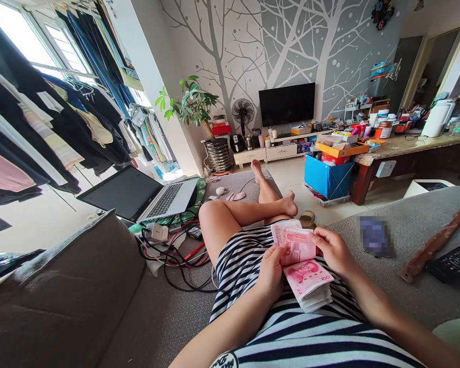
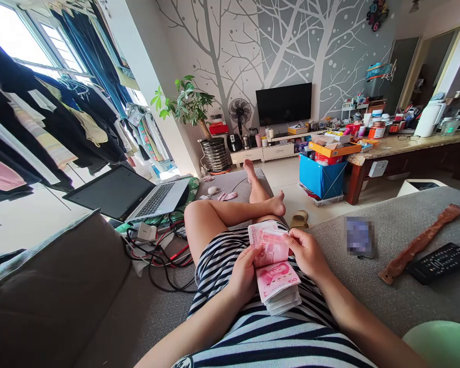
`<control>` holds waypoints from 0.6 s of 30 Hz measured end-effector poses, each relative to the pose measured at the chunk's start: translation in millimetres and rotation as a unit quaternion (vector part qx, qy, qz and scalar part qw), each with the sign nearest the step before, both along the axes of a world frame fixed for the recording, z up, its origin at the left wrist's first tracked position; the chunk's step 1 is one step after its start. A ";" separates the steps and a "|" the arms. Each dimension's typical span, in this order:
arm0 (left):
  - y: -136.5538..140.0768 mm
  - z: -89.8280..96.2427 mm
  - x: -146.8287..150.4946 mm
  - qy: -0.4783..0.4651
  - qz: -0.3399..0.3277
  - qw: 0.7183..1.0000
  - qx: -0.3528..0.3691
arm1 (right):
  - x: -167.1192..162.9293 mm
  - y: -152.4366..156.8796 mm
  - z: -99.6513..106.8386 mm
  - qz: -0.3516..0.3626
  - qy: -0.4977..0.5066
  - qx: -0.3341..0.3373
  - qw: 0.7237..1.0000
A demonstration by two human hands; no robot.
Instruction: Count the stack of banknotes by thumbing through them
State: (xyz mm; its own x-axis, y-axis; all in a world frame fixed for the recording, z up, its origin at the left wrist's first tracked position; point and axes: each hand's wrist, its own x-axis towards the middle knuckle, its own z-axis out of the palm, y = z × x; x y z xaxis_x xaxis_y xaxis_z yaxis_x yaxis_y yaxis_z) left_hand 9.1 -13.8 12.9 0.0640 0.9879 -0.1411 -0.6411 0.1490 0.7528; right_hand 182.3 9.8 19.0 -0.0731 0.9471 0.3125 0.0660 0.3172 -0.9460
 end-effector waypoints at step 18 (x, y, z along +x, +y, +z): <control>3.9 -7.6 0.8 0.026 0.017 0.999 0.006 | -4.2 3.9 -4.6 -0.057 -0.002 0.016 0.998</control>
State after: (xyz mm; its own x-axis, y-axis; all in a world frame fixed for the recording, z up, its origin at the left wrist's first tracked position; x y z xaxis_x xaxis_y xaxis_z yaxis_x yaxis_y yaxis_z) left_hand 9.9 -9.9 5.3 0.0224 0.9911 -0.1310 -0.6057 0.1177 0.7869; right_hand 178.0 13.7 14.5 0.0329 0.9391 0.3420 0.1068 0.3369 -0.9355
